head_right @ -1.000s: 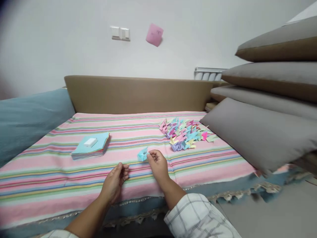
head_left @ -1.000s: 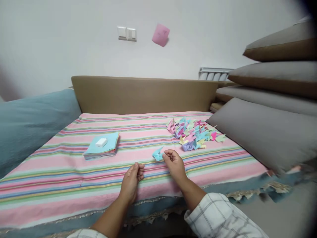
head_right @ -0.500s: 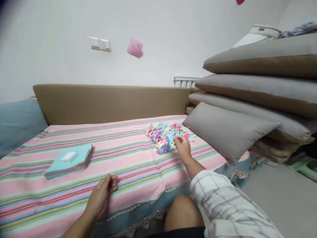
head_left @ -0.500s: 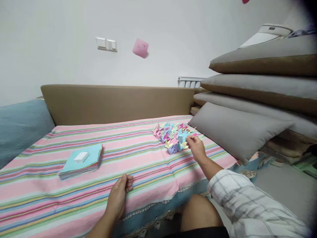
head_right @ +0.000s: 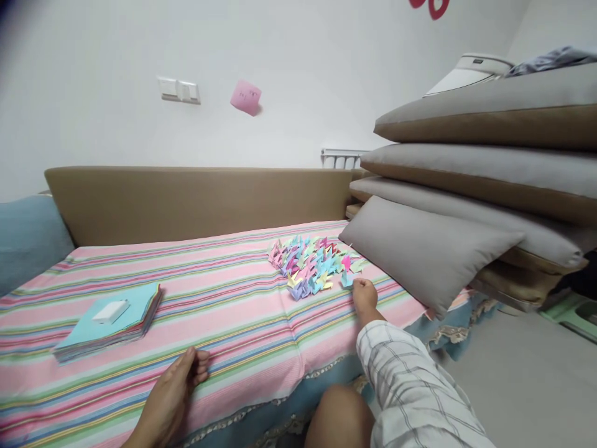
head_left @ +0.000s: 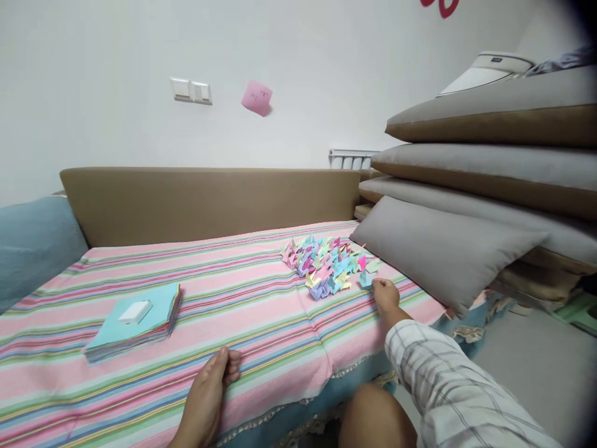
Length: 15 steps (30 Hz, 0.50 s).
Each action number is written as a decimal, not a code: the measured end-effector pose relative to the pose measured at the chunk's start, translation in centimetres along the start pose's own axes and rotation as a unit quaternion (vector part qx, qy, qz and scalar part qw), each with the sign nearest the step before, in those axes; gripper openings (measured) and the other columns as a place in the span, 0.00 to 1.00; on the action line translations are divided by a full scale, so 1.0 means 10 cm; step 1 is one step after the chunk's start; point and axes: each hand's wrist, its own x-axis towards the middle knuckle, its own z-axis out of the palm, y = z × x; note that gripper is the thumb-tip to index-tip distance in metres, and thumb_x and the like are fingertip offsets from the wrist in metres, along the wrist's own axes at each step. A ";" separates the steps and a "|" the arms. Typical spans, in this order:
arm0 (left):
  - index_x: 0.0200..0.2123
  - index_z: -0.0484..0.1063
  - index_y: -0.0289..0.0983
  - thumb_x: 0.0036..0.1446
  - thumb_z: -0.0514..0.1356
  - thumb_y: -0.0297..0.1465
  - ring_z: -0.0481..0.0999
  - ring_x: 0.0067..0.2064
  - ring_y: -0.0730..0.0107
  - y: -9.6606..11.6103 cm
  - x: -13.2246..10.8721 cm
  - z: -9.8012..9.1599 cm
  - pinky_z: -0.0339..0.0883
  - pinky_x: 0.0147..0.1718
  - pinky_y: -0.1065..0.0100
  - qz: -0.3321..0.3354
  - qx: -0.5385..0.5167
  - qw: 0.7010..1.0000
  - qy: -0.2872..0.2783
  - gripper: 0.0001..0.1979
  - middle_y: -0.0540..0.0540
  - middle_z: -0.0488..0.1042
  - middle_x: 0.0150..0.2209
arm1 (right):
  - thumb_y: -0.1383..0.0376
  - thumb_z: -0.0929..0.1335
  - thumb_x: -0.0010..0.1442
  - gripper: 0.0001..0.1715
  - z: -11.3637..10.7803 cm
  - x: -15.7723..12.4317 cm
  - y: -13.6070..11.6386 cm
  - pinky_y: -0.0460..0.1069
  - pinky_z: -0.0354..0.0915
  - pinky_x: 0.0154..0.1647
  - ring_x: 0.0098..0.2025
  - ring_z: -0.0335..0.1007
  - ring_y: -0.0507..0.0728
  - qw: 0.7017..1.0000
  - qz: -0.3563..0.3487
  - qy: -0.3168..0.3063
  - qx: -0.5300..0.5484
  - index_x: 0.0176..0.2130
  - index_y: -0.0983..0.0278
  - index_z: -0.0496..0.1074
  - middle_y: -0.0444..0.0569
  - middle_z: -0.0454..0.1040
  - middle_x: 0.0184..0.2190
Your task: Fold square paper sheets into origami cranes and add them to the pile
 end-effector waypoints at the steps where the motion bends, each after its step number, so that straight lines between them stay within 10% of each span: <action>1: 0.29 0.75 0.33 0.38 0.64 0.54 0.71 0.31 0.69 0.00 0.00 0.00 0.70 0.31 0.70 -0.002 0.003 1.000 0.000 0.28 0.46 0.74 0.28 | 0.58 0.64 0.43 0.12 0.03 0.01 0.01 0.50 0.58 0.28 0.25 0.65 0.58 1.000 -0.004 -0.005 -0.009 0.23 0.63 0.70 0.45 0.70 0.18; 15: 0.30 0.75 0.34 0.40 0.63 0.54 0.71 0.32 0.68 0.02 -0.01 -0.01 0.70 0.32 0.70 -0.011 0.024 1.000 -0.008 0.27 0.46 0.74 0.29 | 0.53 0.64 0.45 0.19 0.30 -0.04 -0.05 0.48 0.60 0.30 0.28 0.66 0.57 0.996 -0.049 -0.068 -0.003 0.31 0.64 0.72 0.46 0.73 0.23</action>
